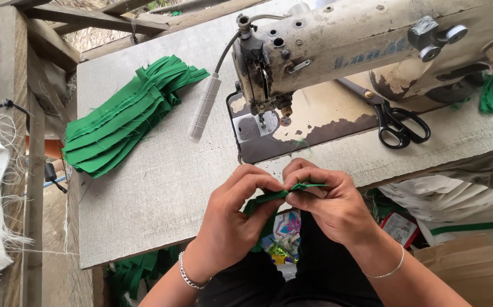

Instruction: Sewing and preparing green zippers using an industrial sewing machine

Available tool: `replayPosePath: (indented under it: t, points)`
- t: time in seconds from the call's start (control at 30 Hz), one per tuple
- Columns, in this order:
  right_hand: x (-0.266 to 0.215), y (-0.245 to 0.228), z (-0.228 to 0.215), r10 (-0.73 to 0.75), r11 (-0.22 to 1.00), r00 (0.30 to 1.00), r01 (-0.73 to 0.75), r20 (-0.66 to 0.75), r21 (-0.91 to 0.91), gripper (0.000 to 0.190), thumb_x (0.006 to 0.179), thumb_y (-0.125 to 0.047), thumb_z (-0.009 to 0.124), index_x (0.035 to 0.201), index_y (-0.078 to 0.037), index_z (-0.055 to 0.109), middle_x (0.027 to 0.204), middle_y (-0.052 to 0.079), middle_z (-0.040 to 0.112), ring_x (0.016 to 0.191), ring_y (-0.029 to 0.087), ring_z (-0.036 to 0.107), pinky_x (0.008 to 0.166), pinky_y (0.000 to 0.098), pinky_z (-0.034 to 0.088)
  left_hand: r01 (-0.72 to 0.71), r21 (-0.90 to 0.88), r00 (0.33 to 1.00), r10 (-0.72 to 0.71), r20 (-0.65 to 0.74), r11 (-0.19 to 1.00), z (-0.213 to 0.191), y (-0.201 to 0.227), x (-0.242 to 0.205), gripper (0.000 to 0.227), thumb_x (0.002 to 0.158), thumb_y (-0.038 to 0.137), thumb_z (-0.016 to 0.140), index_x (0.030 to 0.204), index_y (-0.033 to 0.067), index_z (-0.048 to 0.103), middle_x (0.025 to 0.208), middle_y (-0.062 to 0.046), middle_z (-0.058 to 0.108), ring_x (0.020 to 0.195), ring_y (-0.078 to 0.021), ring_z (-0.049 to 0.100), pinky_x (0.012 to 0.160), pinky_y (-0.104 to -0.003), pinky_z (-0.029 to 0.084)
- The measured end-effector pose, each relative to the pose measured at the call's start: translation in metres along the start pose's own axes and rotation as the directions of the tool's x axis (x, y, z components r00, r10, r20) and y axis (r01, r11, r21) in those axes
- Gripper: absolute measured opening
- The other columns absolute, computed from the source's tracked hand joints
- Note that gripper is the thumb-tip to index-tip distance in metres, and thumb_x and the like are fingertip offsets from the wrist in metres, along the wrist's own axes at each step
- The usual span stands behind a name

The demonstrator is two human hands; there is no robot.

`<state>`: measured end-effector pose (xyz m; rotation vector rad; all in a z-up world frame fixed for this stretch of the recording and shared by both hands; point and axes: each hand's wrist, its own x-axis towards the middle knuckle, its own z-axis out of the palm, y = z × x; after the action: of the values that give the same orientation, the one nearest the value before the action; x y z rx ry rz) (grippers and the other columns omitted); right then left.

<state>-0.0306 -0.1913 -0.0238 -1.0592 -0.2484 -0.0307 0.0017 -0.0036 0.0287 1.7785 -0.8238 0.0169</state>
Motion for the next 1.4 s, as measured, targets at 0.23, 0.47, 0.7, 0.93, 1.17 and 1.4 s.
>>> replayPosePath:
  t: [0.23,0.47,0.7,0.93,1.17,1.4]
  points:
    - [-0.002,0.000,0.002,0.011,1.000,1.000,-0.011,-0.029,0.009,0.012,0.090,0.005,0.069,0.099,-0.003,0.072,0.101,0.010,0.059,0.100,0.022,0.057,0.088,0.0299,0.045,0.222,-0.168,0.973,-0.208,0.097,0.960,0.000,0.003,0.002,0.014,0.095,-0.001,0.067,0.102,0.0100,0.061,0.107,-0.006,0.063,0.097,-0.0166,0.063,0.086,-0.027,0.052]
    - [-0.004,-0.002,0.003,-0.006,0.991,0.997,-0.004,-0.080,-0.133,0.012,0.089,0.005,0.071,0.098,-0.003,0.071,0.098,0.008,0.060,0.100,0.021,0.057,0.091,0.0301,0.044,0.311,-0.287,0.949,-0.309,0.054,0.906,0.003,-0.004,-0.002,0.005,0.096,0.009,0.068,0.100,0.0108,0.066,0.099,-0.001,0.067,0.092,-0.0131,0.062,0.084,-0.027,0.051]
    - [-0.003,-0.006,0.007,-0.029,0.972,0.990,-0.004,-0.135,-0.233,0.012,0.089,0.004,0.072,0.099,-0.001,0.072,0.096,0.009,0.062,0.094,0.019,0.061,0.085,0.0246,0.047,0.291,-0.461,0.949,-0.314,0.029,0.838,0.005,-0.009,-0.007,0.032,0.093,0.002,0.072,0.120,0.0087,0.056,0.107,-0.005,0.064,0.101,-0.0148,0.062,0.092,-0.027,0.053]
    - [-0.003,-0.012,0.013,-0.145,0.913,0.984,0.095,-0.099,-0.397,0.011,0.090,0.004,0.071,0.100,-0.001,0.071,0.094,0.008,0.065,0.094,0.020,0.061,0.084,0.0272,0.050,0.127,-0.112,0.992,-0.129,-0.012,0.986,-0.006,-0.001,0.002,0.024,0.092,-0.003,0.073,0.109,0.0111,0.065,0.100,-0.003,0.066,0.091,-0.0162,0.063,0.084,-0.029,0.053]
    - [-0.004,-0.014,0.017,-0.231,0.827,0.973,0.187,-0.017,-0.530,0.010,0.093,0.001,0.068,0.103,-0.001,0.070,0.094,0.009,0.063,0.092,0.020,0.061,0.083,0.0280,0.050,-0.147,0.024,0.988,0.146,0.044,0.989,-0.019,0.010,0.011,0.012,0.097,-0.003,0.065,0.101,0.0081,0.062,0.106,-0.011,0.066,0.093,-0.0251,0.068,0.084,-0.035,0.055]
    - [-0.001,-0.015,0.021,-0.296,0.747,0.953,0.267,0.055,-0.609,0.007,0.095,-0.004,0.067,0.101,-0.001,0.067,0.092,0.009,0.060,0.088,0.022,0.059,0.081,0.0301,0.049,-0.061,0.058,0.998,0.060,0.009,0.996,-0.016,0.004,0.007,0.018,0.097,0.005,0.068,0.106,0.0068,0.053,0.100,-0.007,0.062,0.090,-0.0217,0.064,0.080,-0.033,0.052]
